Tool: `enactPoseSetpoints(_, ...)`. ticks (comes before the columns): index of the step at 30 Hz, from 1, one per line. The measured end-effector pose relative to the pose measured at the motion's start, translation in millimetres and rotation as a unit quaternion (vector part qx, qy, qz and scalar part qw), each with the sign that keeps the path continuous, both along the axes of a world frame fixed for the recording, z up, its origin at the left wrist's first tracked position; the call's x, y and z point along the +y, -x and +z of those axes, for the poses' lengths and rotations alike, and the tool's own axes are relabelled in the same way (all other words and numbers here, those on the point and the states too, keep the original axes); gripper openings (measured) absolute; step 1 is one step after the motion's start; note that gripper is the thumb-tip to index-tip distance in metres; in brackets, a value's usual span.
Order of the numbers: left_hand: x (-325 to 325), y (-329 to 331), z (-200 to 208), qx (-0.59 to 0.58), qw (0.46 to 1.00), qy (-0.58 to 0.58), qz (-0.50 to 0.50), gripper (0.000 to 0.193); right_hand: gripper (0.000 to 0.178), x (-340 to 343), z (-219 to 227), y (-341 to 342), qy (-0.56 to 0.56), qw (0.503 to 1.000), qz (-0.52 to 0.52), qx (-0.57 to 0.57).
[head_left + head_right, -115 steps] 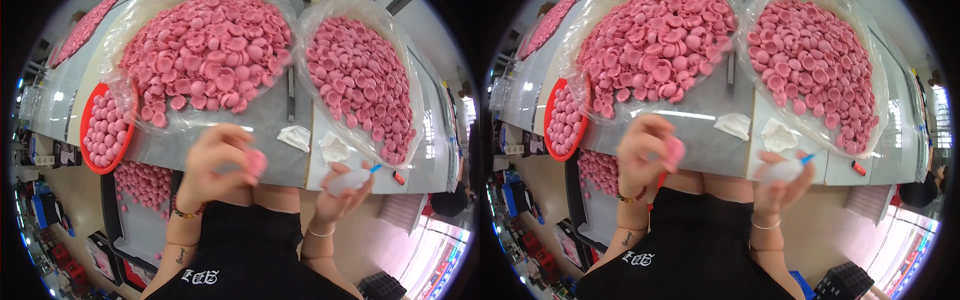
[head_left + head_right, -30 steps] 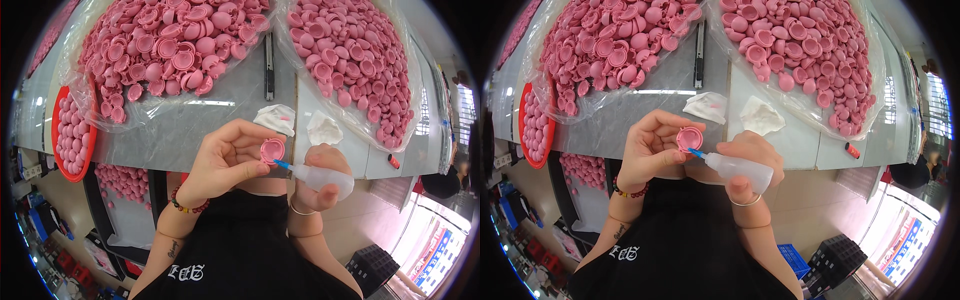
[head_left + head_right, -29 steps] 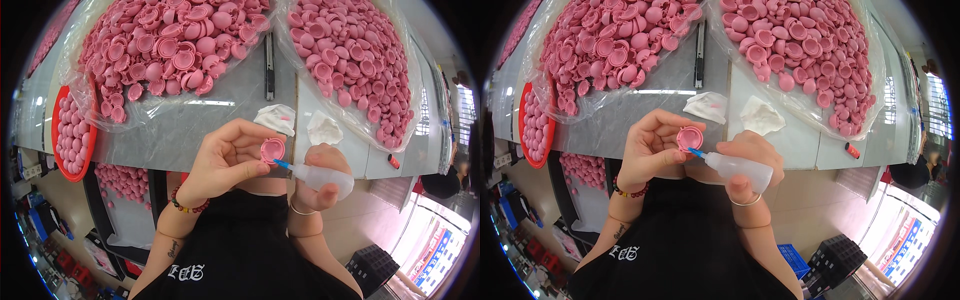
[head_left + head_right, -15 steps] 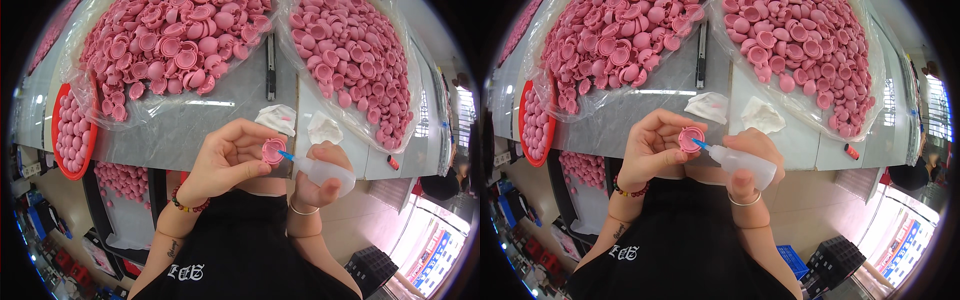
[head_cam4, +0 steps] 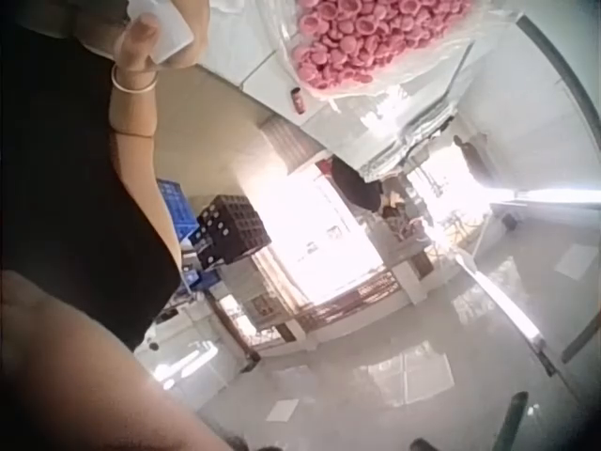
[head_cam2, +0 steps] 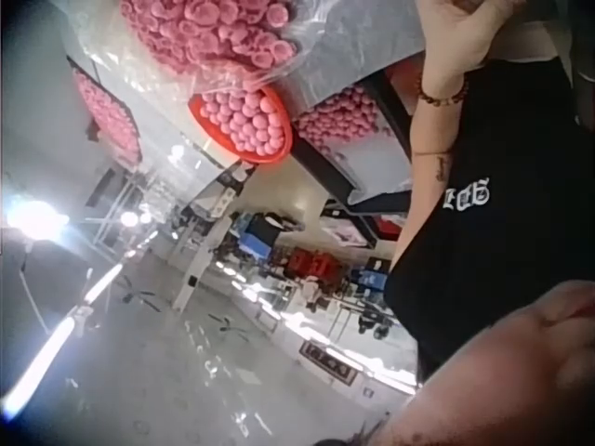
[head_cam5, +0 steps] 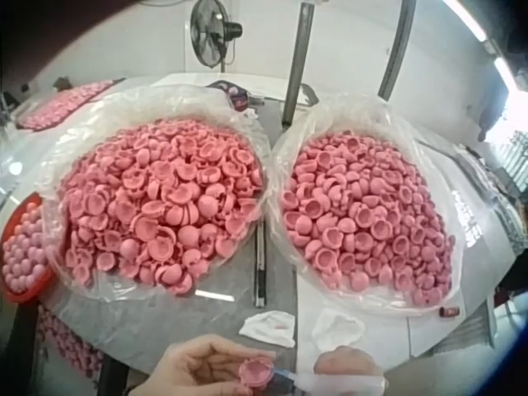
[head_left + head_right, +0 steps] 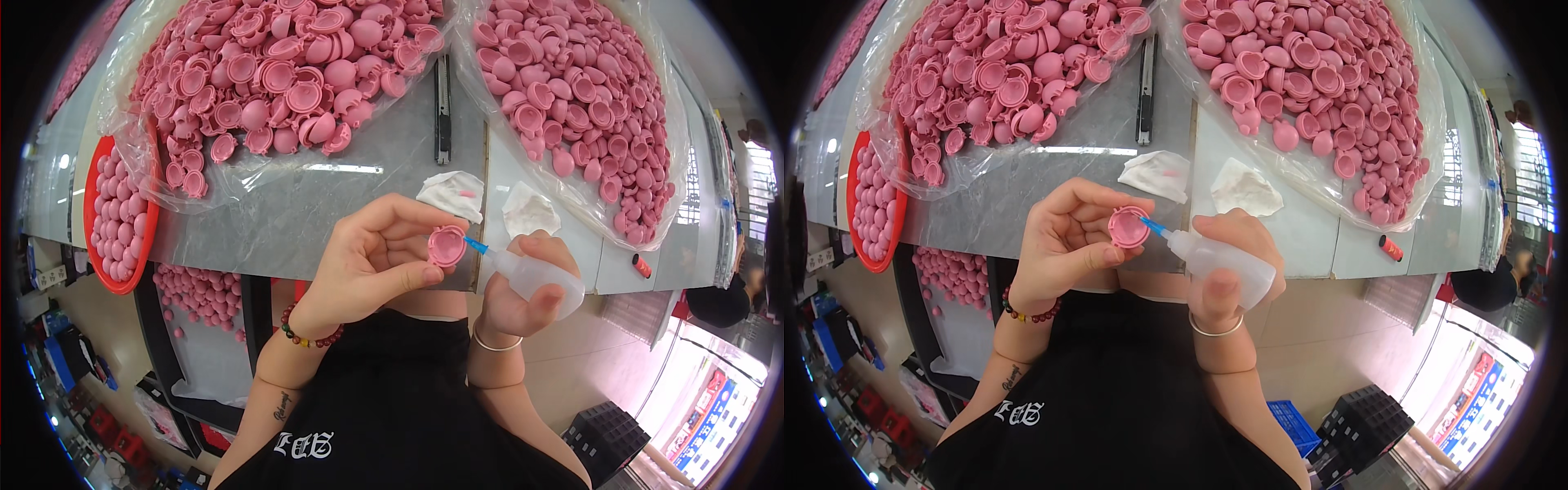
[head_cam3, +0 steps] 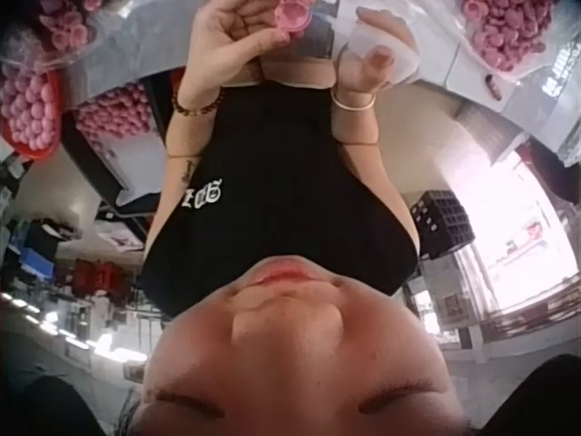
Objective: Assembling small pink plastic toy components by applying glue from a squeeze bottle and pressing parts together.
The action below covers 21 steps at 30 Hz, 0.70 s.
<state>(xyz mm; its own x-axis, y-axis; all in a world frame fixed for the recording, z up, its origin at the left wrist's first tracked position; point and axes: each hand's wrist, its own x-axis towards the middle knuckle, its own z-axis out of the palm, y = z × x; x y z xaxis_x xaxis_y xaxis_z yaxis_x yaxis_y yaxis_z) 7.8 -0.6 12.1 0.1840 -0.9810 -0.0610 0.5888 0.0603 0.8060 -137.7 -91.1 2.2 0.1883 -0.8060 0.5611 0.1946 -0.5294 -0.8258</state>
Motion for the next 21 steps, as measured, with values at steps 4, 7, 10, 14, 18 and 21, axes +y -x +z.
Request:
enactPoseSetpoints(4, 2.9, 0.3, -3.1, -0.014, 0.999, 0.035, 0.02, 0.037, 0.051, 0.9, 2.6, -2.8, -0.005, 1.0, -0.021, -0.011)
enactPoseSetpoints(7, 5.2, 1.9, -4.4, -0.029, 0.997, 0.045, 0.06, 0.037, 0.05, 2.7, 1.2, -3.1, -0.003, 0.999, -0.033, -0.018)
enactPoseSetpoints(10, 6.2, 1.4, -4.1, -0.036, 0.995, 0.046, 0.081, 0.037, 0.051, 5.6, 1.9, -2.4, -0.001, 1.0, -0.021, -0.001)
enactPoseSetpoints(14, 4.2, 2.5, -3.2, -0.041, 0.993, 0.045, 0.097, 0.037, 0.051, 5.0, 2.0, -0.9, 0.016, 0.999, 0.04, 0.014)
enactPoseSetpoints(18, 3.4, 0.0, -5.3, -0.035, 0.994, 0.053, 0.086, 0.038, 0.054, 1.1, -9.9, -0.9, 0.056, 0.996, 0.037, -0.067)
enactPoseSetpoints(21, 2.8, -3.4, -5.7, -0.001, 0.996, 0.062, 0.069, 0.039, 0.054, -3.9, -11.4, 10.6, -0.018, 0.993, -0.011, -0.118)
